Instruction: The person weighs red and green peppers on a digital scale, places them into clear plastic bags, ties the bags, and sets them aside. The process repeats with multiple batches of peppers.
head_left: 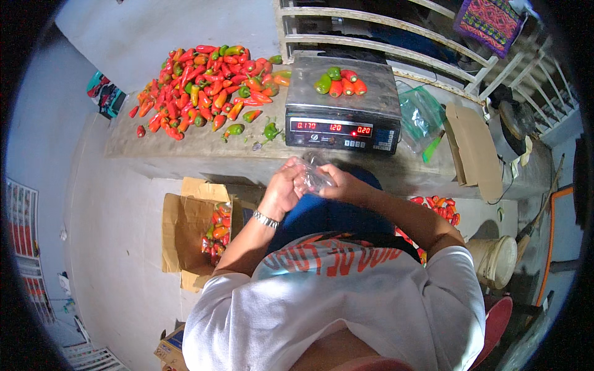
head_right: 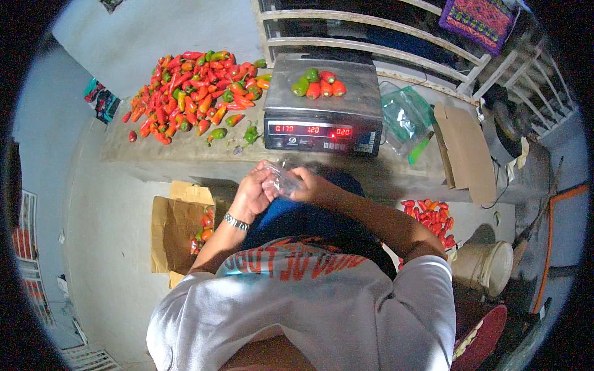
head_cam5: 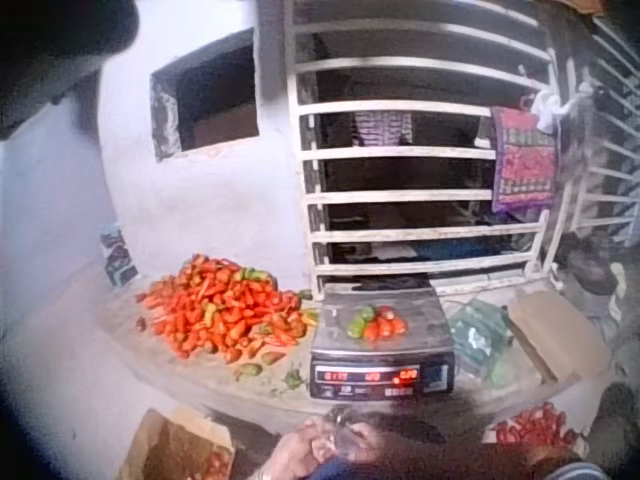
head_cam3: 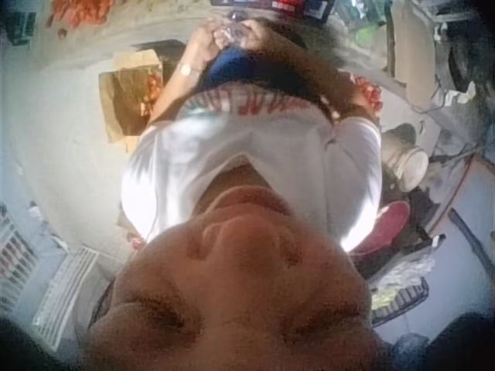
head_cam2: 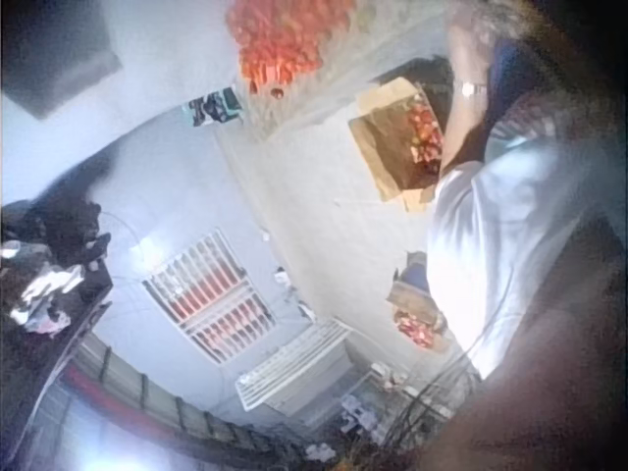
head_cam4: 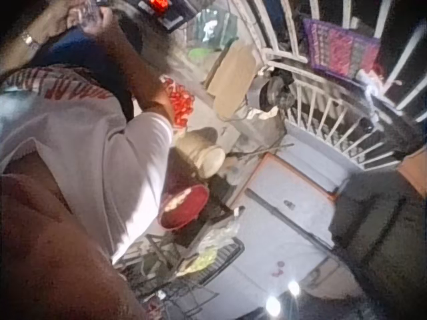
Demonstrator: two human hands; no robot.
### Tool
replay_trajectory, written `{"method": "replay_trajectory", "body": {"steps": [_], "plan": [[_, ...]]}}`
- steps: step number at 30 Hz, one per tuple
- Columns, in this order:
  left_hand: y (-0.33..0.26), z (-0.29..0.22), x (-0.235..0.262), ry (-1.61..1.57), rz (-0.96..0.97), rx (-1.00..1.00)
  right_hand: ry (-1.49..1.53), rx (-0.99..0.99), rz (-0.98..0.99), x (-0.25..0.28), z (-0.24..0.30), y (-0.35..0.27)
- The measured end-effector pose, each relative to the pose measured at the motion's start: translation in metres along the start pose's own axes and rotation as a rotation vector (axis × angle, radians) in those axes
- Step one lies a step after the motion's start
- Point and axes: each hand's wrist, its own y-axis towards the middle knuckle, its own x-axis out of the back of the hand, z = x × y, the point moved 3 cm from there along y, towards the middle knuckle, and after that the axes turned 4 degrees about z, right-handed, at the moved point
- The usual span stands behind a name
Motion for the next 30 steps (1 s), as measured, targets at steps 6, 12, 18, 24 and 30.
{"method": "replay_trajectory", "body": {"steps": [6, 12, 18, 24, 30], "plan": [[-0.018, 0.006, -0.016, 0.793, 0.240, -0.051, 0.305, -0.544, 0.194, 0.030, -0.043, 0.008], [0.003, -0.014, 0.014, 0.045, 0.184, 0.102, 1.390, -0.504, 0.039, 0.009, 0.008, 0.002], [-0.007, 0.011, -0.012, 0.027, 0.279, 0.020, 0.032, -0.480, -0.067, 0.039, -0.021, 0.010], [-0.011, 0.020, -0.004, 0.947, 0.301, -0.372, 0.662, -0.480, -0.271, 0.053, -0.011, 0.013], [0.033, -0.008, 0.039, 1.235, -0.098, -0.518, 1.006, -0.216, 0.241, 0.030, 0.018, 0.003]]}}
